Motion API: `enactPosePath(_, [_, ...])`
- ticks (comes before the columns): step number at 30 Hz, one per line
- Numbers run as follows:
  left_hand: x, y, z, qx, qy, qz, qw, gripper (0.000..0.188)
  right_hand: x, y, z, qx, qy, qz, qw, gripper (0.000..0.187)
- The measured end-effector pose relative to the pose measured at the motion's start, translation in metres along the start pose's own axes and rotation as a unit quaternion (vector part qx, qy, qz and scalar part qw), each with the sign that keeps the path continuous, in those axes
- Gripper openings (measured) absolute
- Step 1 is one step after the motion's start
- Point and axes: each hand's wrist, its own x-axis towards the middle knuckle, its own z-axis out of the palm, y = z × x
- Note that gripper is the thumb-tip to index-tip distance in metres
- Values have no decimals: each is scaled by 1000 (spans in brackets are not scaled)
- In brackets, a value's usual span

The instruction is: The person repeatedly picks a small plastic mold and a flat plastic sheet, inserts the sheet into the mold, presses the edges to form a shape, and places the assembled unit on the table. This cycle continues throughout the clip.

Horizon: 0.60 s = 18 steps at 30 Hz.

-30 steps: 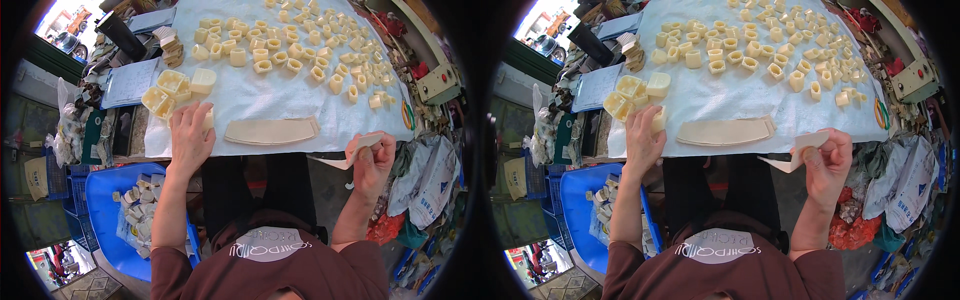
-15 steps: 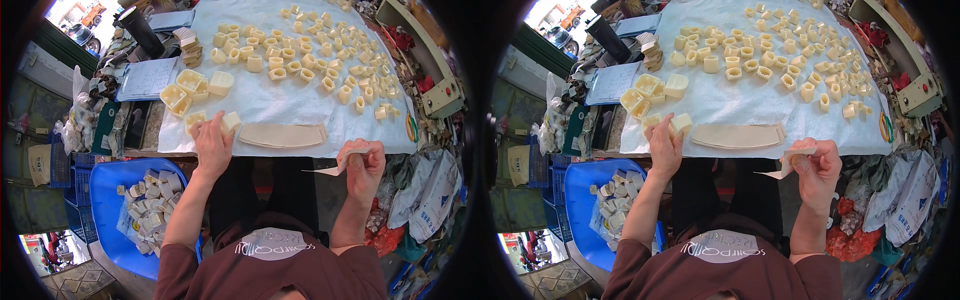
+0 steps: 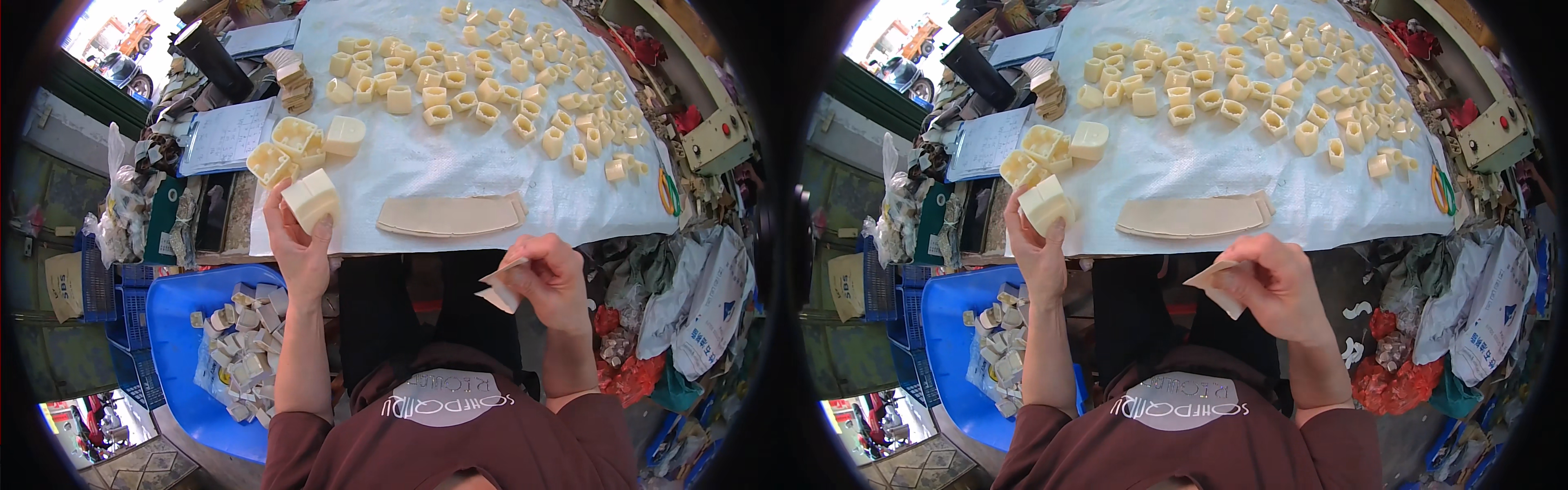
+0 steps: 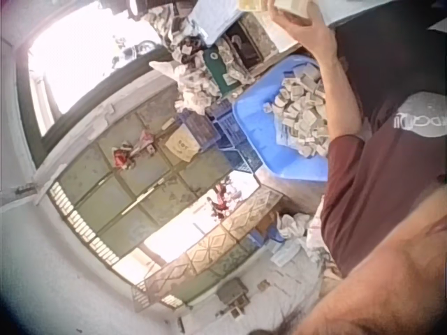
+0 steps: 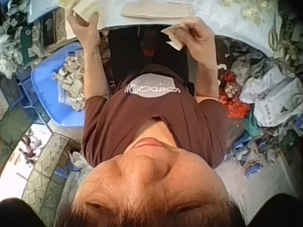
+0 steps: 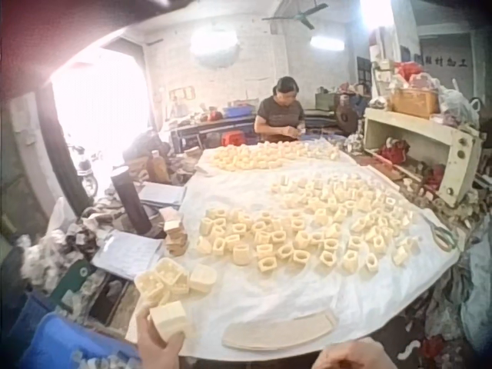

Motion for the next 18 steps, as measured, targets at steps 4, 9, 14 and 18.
enactPosePath(4, [10, -6, -6, -272, 65, -108, 954, 56, 3, -1, 7, 0, 6, 0, 1000, 16])
enactPosePath(9, [19, -19, -30, -458, 25, -133, 879, 56, -3, 2, 6, 42, 34, 51, 997, 14])
enactPosePath(14, [13, -8, -36, -390, -19, -80, 917, 52, 0, -4, 9, 62, 46, 83, 994, 14])
enactPosePath(18, [-2, 20, -7, -130, -92, -48, 986, 40, 0, -2, 8, 28, 7, 64, 998, 13])
